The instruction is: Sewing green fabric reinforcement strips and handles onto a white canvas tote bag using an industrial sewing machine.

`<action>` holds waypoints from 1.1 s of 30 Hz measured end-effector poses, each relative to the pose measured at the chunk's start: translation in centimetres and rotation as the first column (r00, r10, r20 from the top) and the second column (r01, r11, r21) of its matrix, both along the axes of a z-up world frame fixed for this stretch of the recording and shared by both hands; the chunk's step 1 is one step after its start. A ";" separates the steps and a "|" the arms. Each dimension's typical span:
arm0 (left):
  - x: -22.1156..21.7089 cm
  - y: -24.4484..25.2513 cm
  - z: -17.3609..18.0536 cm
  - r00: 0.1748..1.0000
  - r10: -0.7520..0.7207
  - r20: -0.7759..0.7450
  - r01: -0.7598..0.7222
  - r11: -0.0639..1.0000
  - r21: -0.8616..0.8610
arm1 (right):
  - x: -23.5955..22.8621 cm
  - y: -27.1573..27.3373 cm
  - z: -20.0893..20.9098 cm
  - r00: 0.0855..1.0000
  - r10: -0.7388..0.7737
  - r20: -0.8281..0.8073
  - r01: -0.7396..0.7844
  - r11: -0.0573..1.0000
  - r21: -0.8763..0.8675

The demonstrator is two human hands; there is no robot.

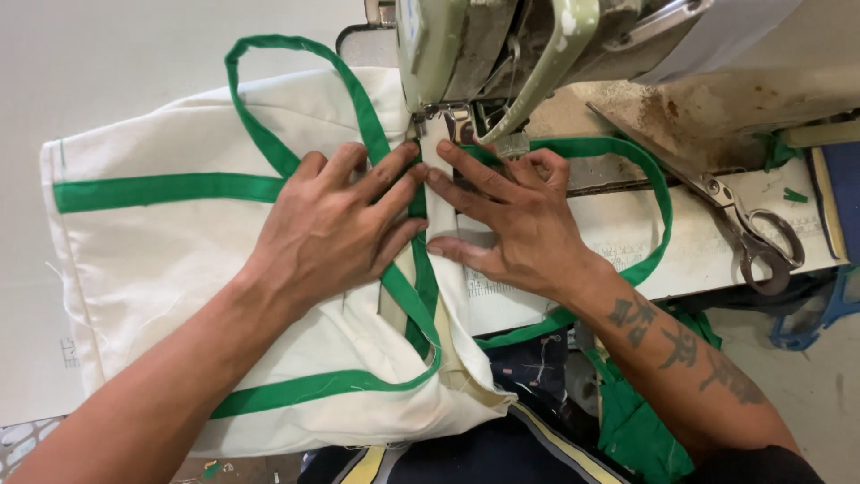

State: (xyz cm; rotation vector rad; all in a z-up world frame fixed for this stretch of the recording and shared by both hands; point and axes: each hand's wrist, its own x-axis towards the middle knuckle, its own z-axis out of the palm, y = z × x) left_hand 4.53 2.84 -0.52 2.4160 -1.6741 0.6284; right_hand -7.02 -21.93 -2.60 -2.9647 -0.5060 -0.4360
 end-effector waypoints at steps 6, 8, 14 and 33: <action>0.6 -0.1 0.2 1.000 0.012 -0.023 -0.011 0.999 0.050 | 0.4 -0.6 -0.1 1.000 -0.018 0.012 0.018 1.000 -0.006; 0.8 -0.1 0.3 0.999 0.006 -0.036 -0.006 1.000 0.022 | 0.7 -0.8 -0.2 0.999 -0.019 -0.039 0.019 1.000 0.000; 0.9 -0.2 0.2 0.999 0.003 -0.043 -0.002 1.000 0.024 | 0.7 -0.7 0.1 0.985 -0.034 -0.171 0.041 0.998 0.037; 1.2 -0.5 0.0 0.996 0.025 -0.089 -0.019 0.997 0.069 | -11.6 -22.0 -0.2 0.782 -0.416 0.464 0.489 0.871 -0.044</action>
